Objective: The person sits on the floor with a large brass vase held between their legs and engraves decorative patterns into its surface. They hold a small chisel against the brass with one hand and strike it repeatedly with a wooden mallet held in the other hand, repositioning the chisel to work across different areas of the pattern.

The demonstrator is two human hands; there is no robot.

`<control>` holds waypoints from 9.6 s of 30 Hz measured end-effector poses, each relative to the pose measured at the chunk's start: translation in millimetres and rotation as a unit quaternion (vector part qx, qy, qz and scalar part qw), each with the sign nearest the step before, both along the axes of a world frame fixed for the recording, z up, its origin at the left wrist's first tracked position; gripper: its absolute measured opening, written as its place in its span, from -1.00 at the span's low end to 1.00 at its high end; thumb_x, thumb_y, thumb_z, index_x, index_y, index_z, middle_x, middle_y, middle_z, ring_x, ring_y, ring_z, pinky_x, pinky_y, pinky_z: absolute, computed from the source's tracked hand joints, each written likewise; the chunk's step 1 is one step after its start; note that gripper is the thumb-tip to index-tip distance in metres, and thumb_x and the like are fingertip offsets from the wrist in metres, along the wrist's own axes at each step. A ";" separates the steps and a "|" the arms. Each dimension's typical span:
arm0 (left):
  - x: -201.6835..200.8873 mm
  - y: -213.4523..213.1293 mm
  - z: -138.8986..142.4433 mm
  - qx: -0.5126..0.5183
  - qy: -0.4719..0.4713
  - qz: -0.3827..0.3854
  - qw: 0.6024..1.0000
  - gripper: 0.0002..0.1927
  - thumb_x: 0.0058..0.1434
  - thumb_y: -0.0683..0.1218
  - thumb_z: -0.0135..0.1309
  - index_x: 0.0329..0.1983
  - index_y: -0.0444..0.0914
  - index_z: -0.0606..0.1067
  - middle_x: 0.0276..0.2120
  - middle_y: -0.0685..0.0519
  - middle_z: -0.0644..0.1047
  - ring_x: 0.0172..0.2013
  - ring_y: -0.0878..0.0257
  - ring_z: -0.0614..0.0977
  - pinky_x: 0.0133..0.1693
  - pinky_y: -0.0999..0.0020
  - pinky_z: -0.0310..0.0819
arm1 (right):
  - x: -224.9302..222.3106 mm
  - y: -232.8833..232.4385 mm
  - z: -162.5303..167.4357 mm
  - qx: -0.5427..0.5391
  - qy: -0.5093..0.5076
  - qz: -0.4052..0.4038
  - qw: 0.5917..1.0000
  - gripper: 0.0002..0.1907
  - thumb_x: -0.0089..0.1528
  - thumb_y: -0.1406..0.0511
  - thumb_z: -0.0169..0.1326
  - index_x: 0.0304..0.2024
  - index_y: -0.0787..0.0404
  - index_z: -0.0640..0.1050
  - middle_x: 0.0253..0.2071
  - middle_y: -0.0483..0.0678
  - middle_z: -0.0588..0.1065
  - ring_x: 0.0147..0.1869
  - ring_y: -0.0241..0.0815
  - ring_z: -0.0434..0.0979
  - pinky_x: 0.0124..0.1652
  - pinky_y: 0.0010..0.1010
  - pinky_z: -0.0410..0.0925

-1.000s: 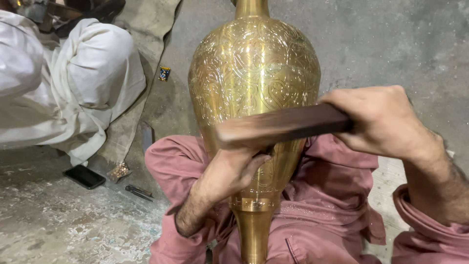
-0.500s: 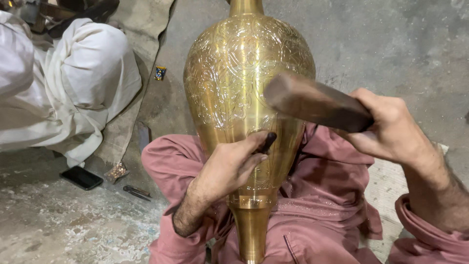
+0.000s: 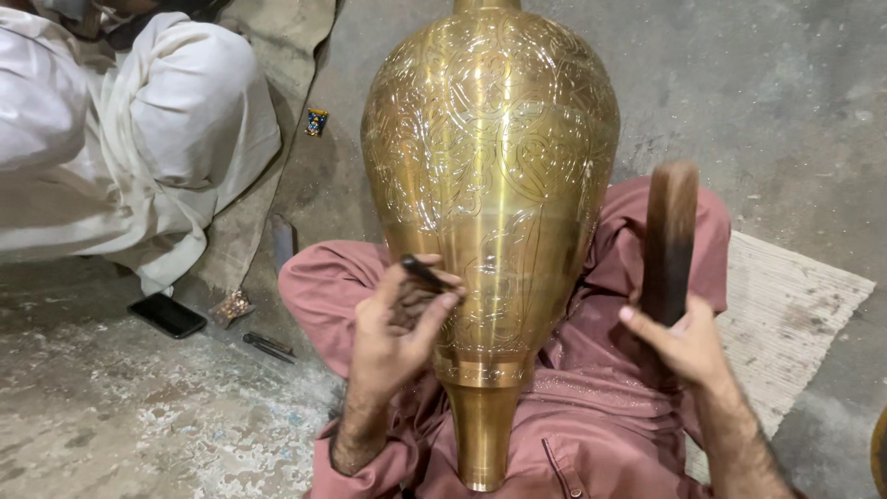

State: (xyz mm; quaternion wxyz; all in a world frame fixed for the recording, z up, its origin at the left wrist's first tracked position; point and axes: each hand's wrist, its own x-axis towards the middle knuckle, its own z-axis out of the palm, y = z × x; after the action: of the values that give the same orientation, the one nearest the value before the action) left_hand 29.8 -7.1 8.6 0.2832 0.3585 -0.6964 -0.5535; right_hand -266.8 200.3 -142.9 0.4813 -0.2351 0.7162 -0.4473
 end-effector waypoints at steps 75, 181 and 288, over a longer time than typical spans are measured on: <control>37.3 -22.6 -14.2 0.104 0.047 0.049 0.992 -0.61 0.31 -0.37 0.11 0.20 -0.40 0.37 -0.07 -0.13 0.64 -0.02 0.12 0.73 -0.03 0.30 0.66 | -14.3 -24.9 7.3 -0.073 -0.238 -0.144 0.958 -0.81 0.28 0.41 0.17 -0.08 0.32 0.48 -0.42 -0.05 0.44 -0.45 -0.25 0.45 -0.46 -0.40 0.38; -68.7 -62.8 -7.7 -0.137 -0.076 -0.112 0.981 -0.62 0.32 -0.15 0.18 0.15 -0.38 0.45 -0.12 -0.17 0.68 -0.12 0.11 0.78 -0.07 0.27 0.74 | -65.9 -223.6 196.0 -0.093 0.523 0.430 0.730 -0.72 0.28 0.17 0.14 -0.10 0.18 0.43 -0.51 -0.08 0.49 -0.56 -0.26 0.51 -0.60 -0.40 0.45; -59.7 10.1 -31.3 -0.036 -0.050 0.218 0.974 -0.68 0.18 -0.30 0.17 0.02 -0.43 0.47 -0.21 -0.04 0.74 -0.37 0.27 0.73 -0.34 0.43 0.61 | 10.9 -247.5 301.6 -0.030 0.616 0.550 0.563 -0.84 0.41 0.21 0.00 -0.02 0.11 0.40 -0.47 -0.12 0.43 -0.55 -0.19 0.49 -0.63 -0.24 0.43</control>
State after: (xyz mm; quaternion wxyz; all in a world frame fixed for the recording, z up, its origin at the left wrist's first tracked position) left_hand -29.8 3.0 -22.7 0.3743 0.5182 -0.6346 -0.4344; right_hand -255.9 -47.2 158.8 0.0691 -0.8163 0.5569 0.1368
